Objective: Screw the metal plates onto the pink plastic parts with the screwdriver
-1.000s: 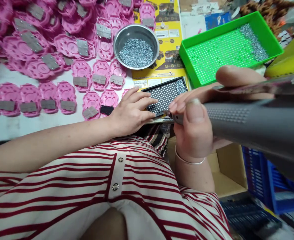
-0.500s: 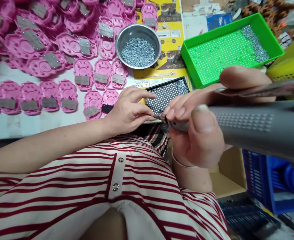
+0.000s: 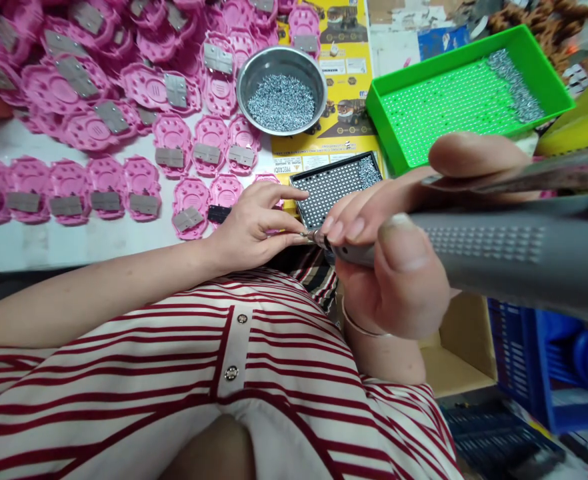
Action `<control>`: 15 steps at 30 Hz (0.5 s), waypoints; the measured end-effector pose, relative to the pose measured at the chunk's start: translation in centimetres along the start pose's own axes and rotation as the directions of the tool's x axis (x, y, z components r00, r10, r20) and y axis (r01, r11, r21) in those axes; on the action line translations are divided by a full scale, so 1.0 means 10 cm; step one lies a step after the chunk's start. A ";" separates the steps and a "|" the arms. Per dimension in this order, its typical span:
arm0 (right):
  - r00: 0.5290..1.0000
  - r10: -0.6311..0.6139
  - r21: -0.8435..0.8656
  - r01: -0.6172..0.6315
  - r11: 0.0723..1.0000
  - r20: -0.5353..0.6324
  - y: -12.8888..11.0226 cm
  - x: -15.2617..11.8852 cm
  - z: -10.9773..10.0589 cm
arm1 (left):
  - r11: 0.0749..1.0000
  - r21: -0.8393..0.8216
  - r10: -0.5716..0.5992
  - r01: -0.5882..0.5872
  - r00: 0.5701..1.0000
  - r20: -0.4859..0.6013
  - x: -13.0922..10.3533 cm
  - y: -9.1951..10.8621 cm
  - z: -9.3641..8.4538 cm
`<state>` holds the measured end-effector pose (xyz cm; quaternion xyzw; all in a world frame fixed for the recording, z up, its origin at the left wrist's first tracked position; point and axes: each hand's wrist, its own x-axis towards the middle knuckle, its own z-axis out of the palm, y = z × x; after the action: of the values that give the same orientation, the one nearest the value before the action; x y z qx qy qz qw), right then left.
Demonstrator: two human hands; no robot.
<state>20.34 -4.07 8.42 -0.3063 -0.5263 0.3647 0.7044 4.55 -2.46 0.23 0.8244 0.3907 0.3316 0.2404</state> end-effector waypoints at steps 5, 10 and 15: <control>0.999 -0.008 0.028 0.010 1.000 -0.054 0.05 -0.01 0.04 | 0.999 -0.025 0.024 -0.025 0.999 -0.042 -0.04 -0.03 -0.01; 0.998 0.048 0.035 -0.047 0.998 -0.035 -0.12 -0.04 0.08 | 0.999 -0.023 0.029 -0.030 0.999 -0.043 -0.06 -0.04 -0.03; 0.986 0.134 -0.140 -0.147 0.979 -0.098 -0.26 -0.03 0.08 | 1.000 -0.001 0.013 -0.013 0.998 -0.057 -0.08 -0.06 -0.03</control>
<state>19.97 -5.70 10.58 -0.4096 -0.4974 0.3598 0.6749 3.63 -2.72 -0.24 0.8171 0.3918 0.3566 0.2274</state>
